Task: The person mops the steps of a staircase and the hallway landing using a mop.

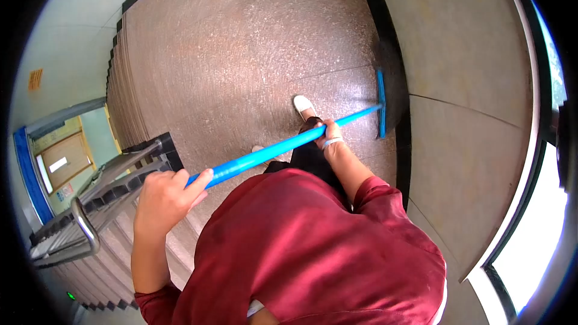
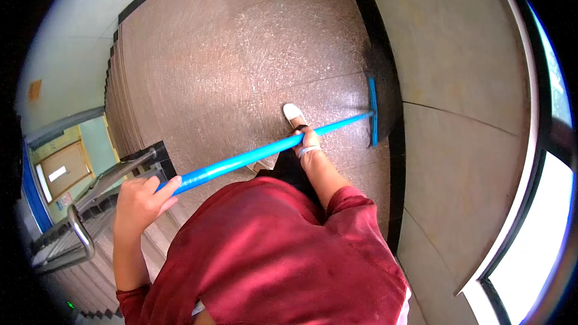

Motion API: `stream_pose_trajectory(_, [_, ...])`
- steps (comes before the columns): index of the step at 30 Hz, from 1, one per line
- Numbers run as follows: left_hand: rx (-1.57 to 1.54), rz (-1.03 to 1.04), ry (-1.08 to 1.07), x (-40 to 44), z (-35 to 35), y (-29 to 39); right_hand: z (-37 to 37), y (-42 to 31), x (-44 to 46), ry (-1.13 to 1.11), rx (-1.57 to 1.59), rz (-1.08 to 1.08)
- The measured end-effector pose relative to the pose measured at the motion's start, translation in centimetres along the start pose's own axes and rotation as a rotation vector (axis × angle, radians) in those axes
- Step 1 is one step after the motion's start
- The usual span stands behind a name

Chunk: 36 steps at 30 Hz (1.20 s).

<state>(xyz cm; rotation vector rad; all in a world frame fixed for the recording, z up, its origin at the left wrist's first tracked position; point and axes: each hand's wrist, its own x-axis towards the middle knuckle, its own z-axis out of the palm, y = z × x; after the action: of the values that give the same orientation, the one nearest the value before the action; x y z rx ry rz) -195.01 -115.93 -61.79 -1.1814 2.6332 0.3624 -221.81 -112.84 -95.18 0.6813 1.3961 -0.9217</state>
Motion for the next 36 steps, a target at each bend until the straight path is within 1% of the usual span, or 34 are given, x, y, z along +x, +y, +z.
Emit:
stream_pose_trajectory(1, [-0.008,0.033,-0.008,-1.1,0.8,-0.1,-1.1,1.4,-0.2,0.006,0.044,0.02])
stream_pose_trajectory(2, [-0.038,0.015,0.025,-2.5,1.5,-0.1,-2.0,3.0,0.3,0.066,0.031,0.023])
stream_pose_trajectory(4, [-0.021,0.005,0.028,-5.6,2.3,-0.3,-2.8,6.3,-0.4,0.113,0.036,0.044])
stream_pose_trajectory(6, [0.052,0.013,0.027,-8.3,2.2,-0.6,-2.9,10.0,0.0,0.195,0.066,0.037])
stream_pose_trajectory(7, [0.052,0.01,0.034,-9.9,2.0,-0.8,-1.8,11.4,-1.9,0.247,0.09,0.028])
stream_pose_trajectory(9, [0.101,-0.057,0.042,-13.0,1.6,-1.3,-1.1,15.1,-0.9,0.319,0.047,0.052])
stream_pose_trajectory(10, [0.143,-0.113,0.022,-14.9,1.2,-1.4,-0.2,16.5,-2.4,0.299,0.004,0.073])
stream_pose_trajectory(11, [0.14,-0.108,0.029,-16.6,0.7,-1.3,0.9,17.9,-3.8,0.279,-0.039,0.093])
stream_pose_trajectory(13, [0.242,-0.263,-0.035,-19.8,-0.4,-1.0,2.2,22.2,-1.6,0.376,0.13,0.142])
stream_pose_trajectory(15, [0.299,-0.354,-0.058,-23.3,-1.3,-0.5,4.2,24.8,-5.1,0.294,-0.215,0.15])
stream_pose_trajectory(17, [0.392,-0.432,-0.079,-26.3,-2.3,0.3,5.3,28.9,-3.7,0.18,-0.357,0.311])
stream_pose_trajectory(18, [0.396,-0.433,-0.077,-27.6,-2.8,0.9,6.6,29.8,-6.0,0.208,-0.365,0.277])
stream_pose_trajectory(19, [0.384,-0.532,-0.106,-29.0,-3.4,1.5,8.1,30.6,-8.5,0.234,-0.376,0.242])
stream_pose_trajectory(20, [0.372,-0.634,-0.134,-30.1,-3.9,2.2,9.2,32.5,-8.5,0.215,-0.452,0.249])
stream_pose_trajectory(21, [0.377,-0.645,-0.135,-31.1,-4.3,3.2,9.8,33.8,-8.5,0.195,-0.534,0.258])
stream_pose_trajectory(22, [0.335,-0.697,-0.13,-31.7,-4.7,4.4,10.4,33.8,-10.0,0.184,-0.547,0.261])
stream_pose_trajectory(24, [0.299,-0.772,-0.131,-31.5,-5.7,6.5,11.8,34.2,-13.1,-0.005,-0.843,0.269])
stream_pose_trajectory(26, [0.302,-1.093,-0.428,-29.3,-6.6,8.9,12.7,36.3,-12.7,-0.036,-0.839,0.272])
stream_pose_trajectory(27, [0.298,-1.115,-0.434,-29.4,-6.2,9.3,12.7,37.0,-12.2,-0.048,-0.819,0.274])
stream_pose_trajectory(28, [0.221,-1.155,-0.307,-29.6,-5.3,10.1,12.4,37.1,-11.8,-0.055,-0.84,0.279])
stream_pose_trajectory(29, [0.145,-1.194,-0.178,-29.7,-4.4,10.6,12.0,37.0,-11.4,-0.122,-0.918,0.245])
stream_pose_trajectory(30, [0.108,-1.182,-0.131,-29.4,-4.0,10.7,11.5,36.7,-11.2,-0.192,-0.998,0.213])
stream_pose_trajectory(31, [0.107,-1.211,-0.139,-29.7,-3.2,10.9,11.2,36.3,-11.1,-0.264,-1.076,0.183])
stream_pose_trajectory(33, [-0.311,-1.374,0.046,-30.6,-1.3,11.0,11.0,34.8,-11.1,-0.298,-1.147,0.203])
stream_pose_trajectory(35, [-0.339,-1.44,-0.001,-29.6,-1.0,10.7,10.8,33.2,-10.3,-0.197,-1.24,0.164])
stream_pose_trajectory(36, [-0.393,-1.475,0.017,-28.7,-0.7,10.6,10.9,31.9,-9.5,-0.235,-1.215,0.141])
